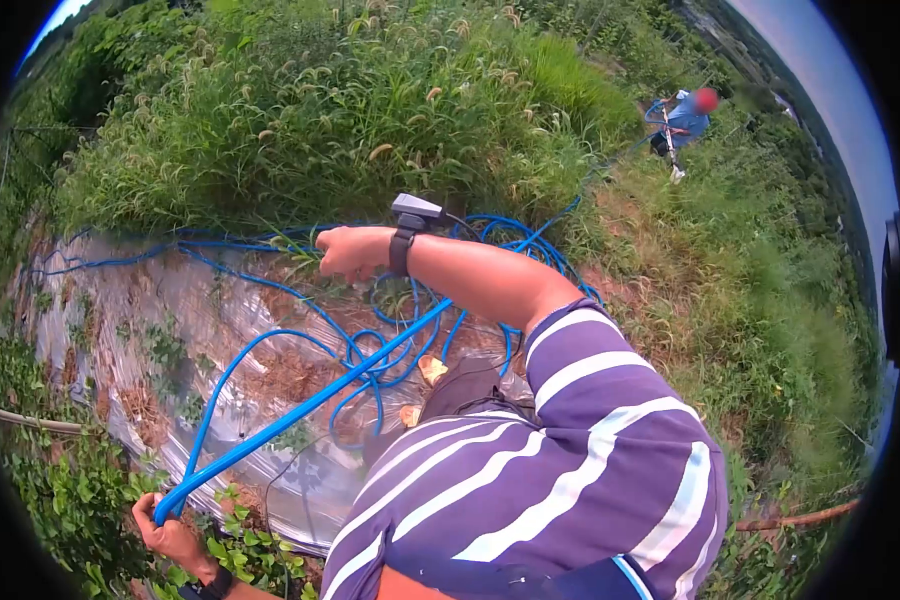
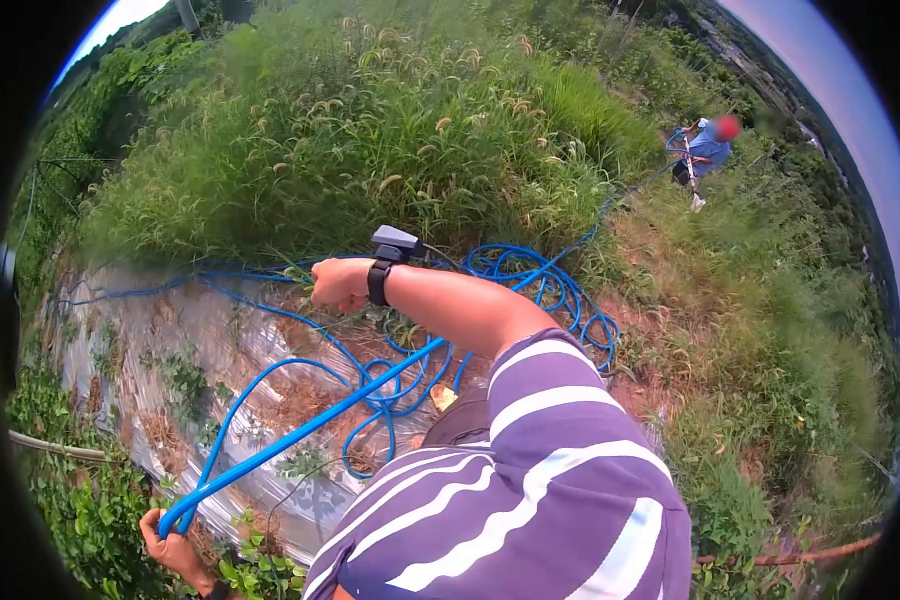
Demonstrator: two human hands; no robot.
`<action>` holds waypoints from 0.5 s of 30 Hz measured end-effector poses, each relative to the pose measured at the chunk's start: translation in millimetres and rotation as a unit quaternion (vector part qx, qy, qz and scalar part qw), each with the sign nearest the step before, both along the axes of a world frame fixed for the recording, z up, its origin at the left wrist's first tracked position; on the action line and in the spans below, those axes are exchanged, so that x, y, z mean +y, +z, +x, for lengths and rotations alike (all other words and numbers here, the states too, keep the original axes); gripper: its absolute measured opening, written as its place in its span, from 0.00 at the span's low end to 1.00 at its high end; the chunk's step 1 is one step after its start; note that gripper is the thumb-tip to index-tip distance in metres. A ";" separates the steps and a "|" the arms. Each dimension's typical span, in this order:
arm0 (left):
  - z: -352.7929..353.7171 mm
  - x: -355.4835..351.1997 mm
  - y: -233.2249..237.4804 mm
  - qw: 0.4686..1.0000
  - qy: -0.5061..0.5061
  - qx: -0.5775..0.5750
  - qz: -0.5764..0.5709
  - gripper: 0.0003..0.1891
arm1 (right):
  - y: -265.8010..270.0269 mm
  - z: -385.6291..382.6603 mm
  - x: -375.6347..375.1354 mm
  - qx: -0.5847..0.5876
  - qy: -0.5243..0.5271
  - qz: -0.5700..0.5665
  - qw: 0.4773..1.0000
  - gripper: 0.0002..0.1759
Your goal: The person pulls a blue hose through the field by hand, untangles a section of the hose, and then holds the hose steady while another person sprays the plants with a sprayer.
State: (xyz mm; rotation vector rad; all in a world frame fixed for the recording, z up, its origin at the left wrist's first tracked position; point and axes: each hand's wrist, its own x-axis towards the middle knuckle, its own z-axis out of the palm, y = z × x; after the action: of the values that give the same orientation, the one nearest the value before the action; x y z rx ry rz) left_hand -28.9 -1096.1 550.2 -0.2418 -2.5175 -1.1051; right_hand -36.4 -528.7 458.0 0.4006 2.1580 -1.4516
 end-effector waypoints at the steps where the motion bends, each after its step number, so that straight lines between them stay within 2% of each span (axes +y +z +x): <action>1: 1.2 -14.4 7.4 1.000 0.014 -0.003 -0.016 0.03 | 39.8 -29.2 -9.9 0.072 0.018 0.033 0.997 0.38; 3: 3.9 -31.1 13.0 0.999 0.018 0.002 -0.032 0.03 | 111.7 -89.6 -38.2 0.190 0.044 0.095 0.976 0.38; 4: 10.6 -39.5 17.8 0.998 0.031 0.003 -0.052 0.03 | 157.8 -111.9 -53.5 0.195 0.082 0.162 0.964 0.36; 5: 17.0 -40.7 21.3 0.996 0.044 0.003 -0.082 0.02 | 187.8 -131.2 -65.0 0.278 0.077 0.207 0.935 0.35; 6: 25.5 -36.3 23.4 0.998 0.044 -0.001 -0.042 0.02 | 208.6 -146.9 -84.3 0.363 0.074 0.244 0.896 0.34; 8: 43.6 -28.7 34.5 0.995 0.042 0.029 -0.086 0.02 | 231.3 -134.1 -118.9 0.472 0.091 0.187 0.857 0.29; 9: 52.3 -26.4 39.4 0.995 0.052 0.019 -0.080 0.02 | 227.2 -113.7 -135.0 0.465 0.168 0.134 0.859 0.36; 10: 60.3 -23.8 42.2 0.996 0.057 0.007 -0.072 0.03 | 205.9 -86.2 -155.3 0.453 0.215 0.058 0.863 0.41; 11: 66.9 -22.4 46.3 0.996 0.067 -0.023 -0.052 0.03 | 170.6 -59.5 -178.6 0.463 0.262 0.011 0.847 0.45; 12: 69.5 -25.9 47.9 0.996 0.068 -0.023 -0.049 0.03 | 134.9 -29.9 -202.8 0.434 0.309 -0.047 0.845 0.44; 14: 74.9 -30.4 47.8 0.999 0.036 -0.012 -0.007 0.03 | 57.1 26.3 -256.2 0.377 0.356 -0.093 0.850 0.49; 15: 77.0 -32.8 53.8 0.999 0.035 -0.015 -0.008 0.03 | 29.1 55.1 -274.2 0.287 0.378 -0.131 0.870 0.46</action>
State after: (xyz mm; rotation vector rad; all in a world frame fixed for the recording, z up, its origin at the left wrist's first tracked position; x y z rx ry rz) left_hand 48.1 -1128.9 604.0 -0.1411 -2.5420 -1.0680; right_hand 18.7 -802.9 487.1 -0.9951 2.0795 -1.4303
